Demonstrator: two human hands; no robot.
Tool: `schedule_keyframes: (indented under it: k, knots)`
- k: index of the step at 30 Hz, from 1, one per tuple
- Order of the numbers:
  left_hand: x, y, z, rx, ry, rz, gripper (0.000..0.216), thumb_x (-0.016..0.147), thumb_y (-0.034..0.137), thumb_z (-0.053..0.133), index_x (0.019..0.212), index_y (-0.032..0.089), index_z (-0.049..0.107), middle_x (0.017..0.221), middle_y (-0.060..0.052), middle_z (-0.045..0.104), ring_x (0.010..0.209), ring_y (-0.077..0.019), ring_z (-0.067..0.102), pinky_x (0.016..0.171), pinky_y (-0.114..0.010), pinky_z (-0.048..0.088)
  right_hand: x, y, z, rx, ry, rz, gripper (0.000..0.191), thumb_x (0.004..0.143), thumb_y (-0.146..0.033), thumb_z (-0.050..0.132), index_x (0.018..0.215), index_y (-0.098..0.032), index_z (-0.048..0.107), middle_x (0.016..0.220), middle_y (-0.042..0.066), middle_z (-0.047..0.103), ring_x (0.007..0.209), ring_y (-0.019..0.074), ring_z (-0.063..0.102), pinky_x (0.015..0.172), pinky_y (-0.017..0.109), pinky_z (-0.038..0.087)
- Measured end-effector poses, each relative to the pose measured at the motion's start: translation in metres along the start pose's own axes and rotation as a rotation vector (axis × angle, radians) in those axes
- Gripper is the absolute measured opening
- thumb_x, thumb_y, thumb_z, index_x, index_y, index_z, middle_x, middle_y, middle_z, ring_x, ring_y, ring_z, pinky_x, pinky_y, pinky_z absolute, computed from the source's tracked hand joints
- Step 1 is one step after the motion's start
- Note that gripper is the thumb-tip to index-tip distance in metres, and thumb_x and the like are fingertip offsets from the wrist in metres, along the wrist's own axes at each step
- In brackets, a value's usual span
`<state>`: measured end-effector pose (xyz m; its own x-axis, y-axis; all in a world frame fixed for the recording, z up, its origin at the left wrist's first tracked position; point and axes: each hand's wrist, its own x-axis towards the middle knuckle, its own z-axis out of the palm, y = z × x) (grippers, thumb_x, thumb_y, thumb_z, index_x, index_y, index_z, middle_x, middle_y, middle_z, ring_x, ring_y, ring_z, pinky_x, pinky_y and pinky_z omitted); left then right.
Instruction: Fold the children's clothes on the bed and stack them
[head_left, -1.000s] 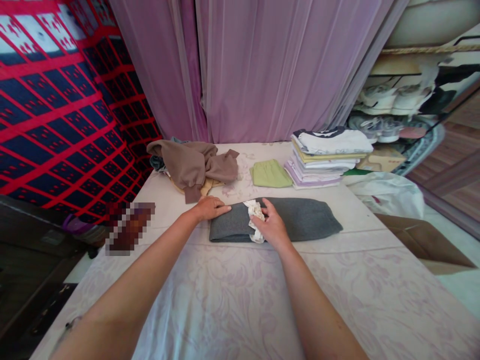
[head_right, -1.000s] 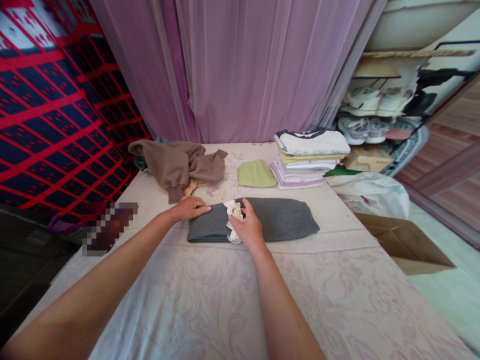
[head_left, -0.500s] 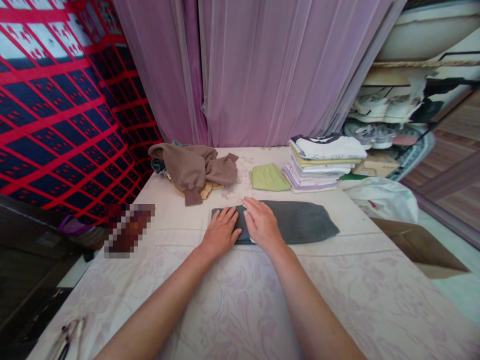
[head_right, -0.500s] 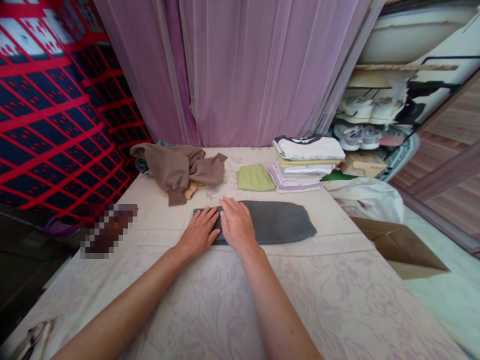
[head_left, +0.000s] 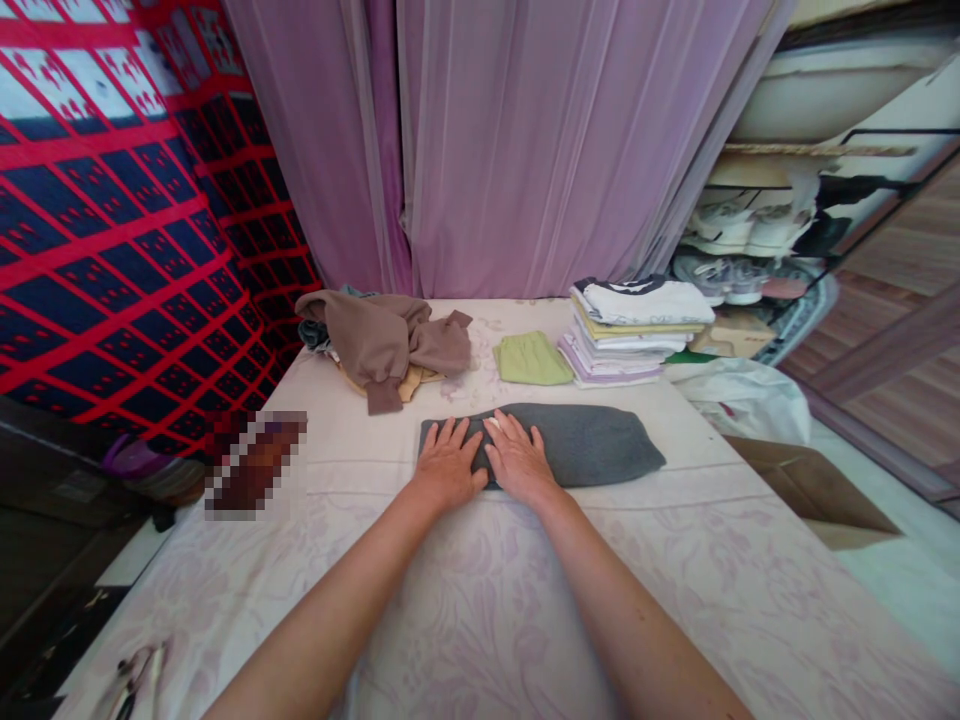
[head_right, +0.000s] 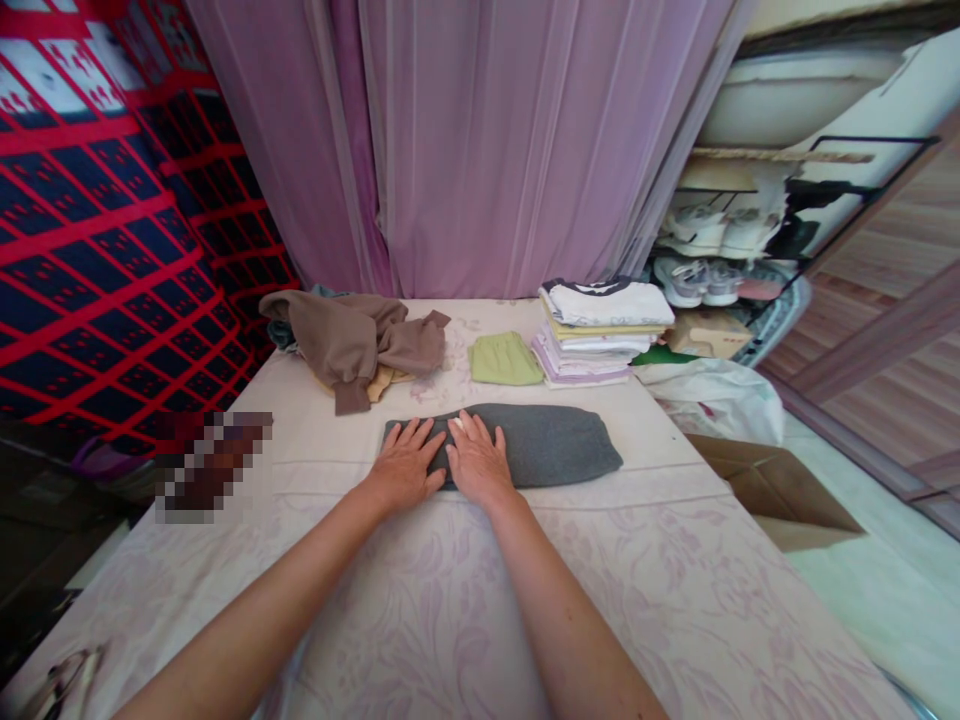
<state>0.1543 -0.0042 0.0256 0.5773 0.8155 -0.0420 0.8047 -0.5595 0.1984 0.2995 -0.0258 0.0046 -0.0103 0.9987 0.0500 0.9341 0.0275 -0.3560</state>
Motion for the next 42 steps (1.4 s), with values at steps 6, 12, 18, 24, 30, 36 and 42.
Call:
schedule_keyframes:
  k: [6,12,18,24,30,36,42]
  knots:
    - [0.006,0.034,0.011,-0.049,0.093,-0.158,0.056,0.094,0.036,0.031,0.139,0.004,0.041,0.149,-0.016,0.036,0.140,-0.0261,0.026,0.115,-0.041,0.022,-0.004,0.024,-0.005,0.277,0.145,-0.105,0.045,0.094,-0.033,0.027,0.123,-0.024,0.060,0.139,0.006,0.051,0.128,0.0190,0.046,0.109,0.044,0.031]
    - [0.002,0.036,0.019,-0.063,0.122,-0.168,0.066,0.092,0.053,0.032,0.146,0.015,0.031,0.153,-0.013,0.027,0.142,-0.0309,0.020,0.114,-0.051,0.016,-0.040,0.093,-0.046,0.102,0.667,0.370,0.043,0.085,-0.031,0.039,0.115,-0.013,0.064,0.122,0.015,0.062,0.114,0.0252,0.056,0.101,0.040,0.040]
    - [0.002,0.032,0.013,-0.172,0.117,-0.159,0.065,0.093,0.050,0.031,0.151,0.022,0.017,0.155,-0.013,0.022,0.143,-0.0305,0.017,0.113,-0.053,0.015,-0.074,0.133,-0.073,-0.009,0.289,0.849,0.063,0.085,-0.054,0.040,0.130,-0.012,0.053,0.120,0.021,0.061,0.109,0.0349,0.058,0.087,0.046,0.046]
    - [0.003,0.034,0.013,-0.135,0.106,-0.149,0.067,0.090,0.055,0.038,0.149,0.027,0.024,0.156,-0.012,0.021,0.143,-0.0316,0.016,0.113,-0.053,0.015,-0.062,0.157,-0.086,0.107,0.018,0.825,0.057,0.078,-0.065,0.047,0.089,-0.015,0.070,0.100,0.017,0.069,0.096,0.0314,0.064,0.079,0.039,0.049]
    - [0.005,0.047,0.019,0.010,0.128,-0.188,0.081,0.080,0.061,0.051,0.148,0.026,0.025,0.155,-0.013,0.024,0.142,-0.0362,0.018,0.111,-0.058,0.013,-0.059,0.162,-0.085,0.568,0.194,0.845,0.034,0.065,-0.051,0.068,0.068,-0.018,0.061,0.068,0.007,0.065,0.072,0.0234,0.065,0.063,0.033,0.052]
    - [0.008,0.048,0.024,0.048,0.133,-0.203,0.085,0.077,0.065,0.051,0.149,0.028,0.023,0.155,-0.013,0.023,0.142,-0.0363,0.017,0.110,-0.060,0.012,-0.044,0.117,-0.086,1.048,0.655,0.670,0.069,0.055,-0.038,0.074,0.118,-0.020,0.051,0.082,0.000,0.064,0.067,0.0163,0.062,0.055,0.026,0.051]
    - [0.008,0.048,0.027,0.055,0.158,-0.206,0.086,0.076,0.067,0.049,0.149,0.028,0.024,0.155,-0.013,0.023,0.142,-0.0356,0.017,0.111,-0.060,0.010,-0.016,0.043,-0.093,0.804,0.680,0.359,0.072,0.061,-0.035,0.071,0.128,-0.025,0.046,0.094,0.002,0.066,0.078,0.0189,0.065,0.074,0.033,0.052]
